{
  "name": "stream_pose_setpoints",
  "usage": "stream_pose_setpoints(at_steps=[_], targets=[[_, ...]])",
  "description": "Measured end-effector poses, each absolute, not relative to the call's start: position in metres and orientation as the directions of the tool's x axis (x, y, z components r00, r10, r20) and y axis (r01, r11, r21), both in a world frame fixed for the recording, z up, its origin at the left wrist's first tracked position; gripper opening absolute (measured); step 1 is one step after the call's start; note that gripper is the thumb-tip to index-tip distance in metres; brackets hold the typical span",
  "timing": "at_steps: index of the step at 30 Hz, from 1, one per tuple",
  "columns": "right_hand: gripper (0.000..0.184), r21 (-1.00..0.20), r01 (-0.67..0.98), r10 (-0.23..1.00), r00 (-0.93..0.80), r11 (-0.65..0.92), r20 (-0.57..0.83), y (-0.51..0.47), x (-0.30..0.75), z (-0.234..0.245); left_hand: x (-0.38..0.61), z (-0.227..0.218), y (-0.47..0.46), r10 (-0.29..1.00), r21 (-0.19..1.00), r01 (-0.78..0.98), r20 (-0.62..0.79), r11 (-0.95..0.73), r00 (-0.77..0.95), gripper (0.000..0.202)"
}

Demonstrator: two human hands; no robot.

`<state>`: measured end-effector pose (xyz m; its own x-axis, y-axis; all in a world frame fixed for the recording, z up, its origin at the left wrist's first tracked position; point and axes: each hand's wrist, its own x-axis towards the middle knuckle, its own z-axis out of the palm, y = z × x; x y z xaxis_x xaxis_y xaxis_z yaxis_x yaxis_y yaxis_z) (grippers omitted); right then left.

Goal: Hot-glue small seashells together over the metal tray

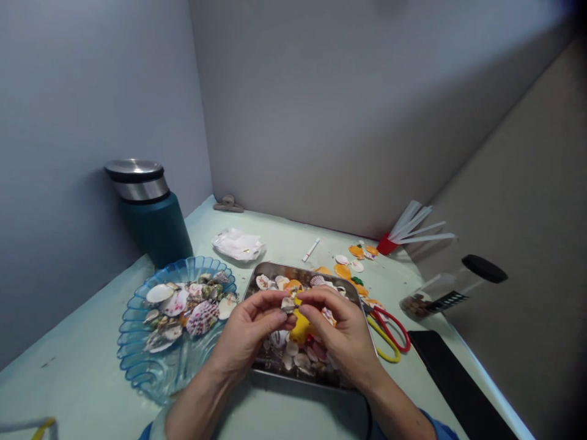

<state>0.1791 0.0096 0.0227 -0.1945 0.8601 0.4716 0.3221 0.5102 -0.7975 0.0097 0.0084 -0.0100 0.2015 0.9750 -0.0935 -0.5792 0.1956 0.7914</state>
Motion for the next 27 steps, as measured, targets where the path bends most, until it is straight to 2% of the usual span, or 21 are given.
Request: stream_pose_setpoints(at_steps=[4, 6, 8, 10, 13, 16, 20, 21, 22, 24, 26, 27], targets=[[0.01, -0.719, 0.455, 0.848, -0.214, 0.526, 0.486, 0.012, 0.198, 0.028, 0.01, -0.007, 0.008, 0.979, 0.781, -0.596, -0.101, 0.187, 0.175, 0.025], [0.008, -0.642, 0.593, 0.872, -0.282, 0.487, 0.401, 0.01, 0.212, 0.027, 0.01, -0.006, 0.008, 0.982, 0.776, -0.605, -0.108, 0.179, 0.152, 0.024], [0.008, -0.508, 0.739, 0.897, -0.351, 0.442, 0.27, 0.006, 0.222, 0.023, 0.009, -0.006, 0.009, 0.985, 0.773, -0.612, -0.114, 0.168, 0.127, 0.025], [0.017, -0.363, 0.83, 0.906, -0.381, 0.423, 0.184, 0.001, 0.227, 0.015, 0.009, -0.006, 0.009, 0.988, 0.776, -0.613, -0.107, 0.151, 0.108, 0.027], [0.023, -0.231, 0.88, 0.908, -0.382, 0.414, 0.17, -0.005, 0.225, 0.005, 0.008, -0.007, 0.01, 0.993, 0.782, -0.613, -0.084, 0.115, 0.079, 0.029], [0.026, -0.21, 0.883, 0.903, -0.383, 0.42, 0.197, -0.005, 0.219, -0.001, 0.008, -0.007, 0.011, 0.995, 0.789, -0.607, -0.078, 0.098, 0.06, 0.031], [0.026, -0.245, 0.846, 0.877, -0.427, 0.474, 0.222, -0.004, 0.225, -0.004, 0.006, -0.005, 0.011, 0.997, 0.803, -0.591, -0.074, 0.076, 0.028, 0.03], [0.027, -0.286, 0.828, 0.873, -0.424, 0.482, 0.243, -0.004, 0.229, -0.004, 0.006, -0.004, 0.01, 0.997, 0.806, -0.588, -0.071, 0.068, 0.018, 0.03], [0.027, -0.357, 0.804, 0.877, -0.397, 0.475, 0.272, -0.004, 0.233, -0.004, 0.005, -0.004, 0.01, 0.998, 0.808, -0.586, -0.069, 0.062, 0.01, 0.03], [0.025, -0.627, 0.666, 0.913, -0.249, 0.403, 0.322, -0.006, 0.242, -0.003, 0.005, -0.003, 0.01, 0.998, 0.81, -0.583, -0.07, 0.058, 0.003, 0.03], [0.023, -0.91, 0.338, 0.971, -0.059, 0.238, 0.232, -0.009, 0.246, -0.003, 0.005, -0.003, 0.01, 0.997, 0.815, -0.576, -0.072, 0.062, 0.006, 0.031], [0.023, -0.978, 0.129, 0.987, -0.019, 0.162, 0.161, -0.011, 0.246, -0.003, 0.005, -0.002, 0.01, 0.997, 0.818, -0.572, -0.073, 0.065, 0.009, 0.031]])
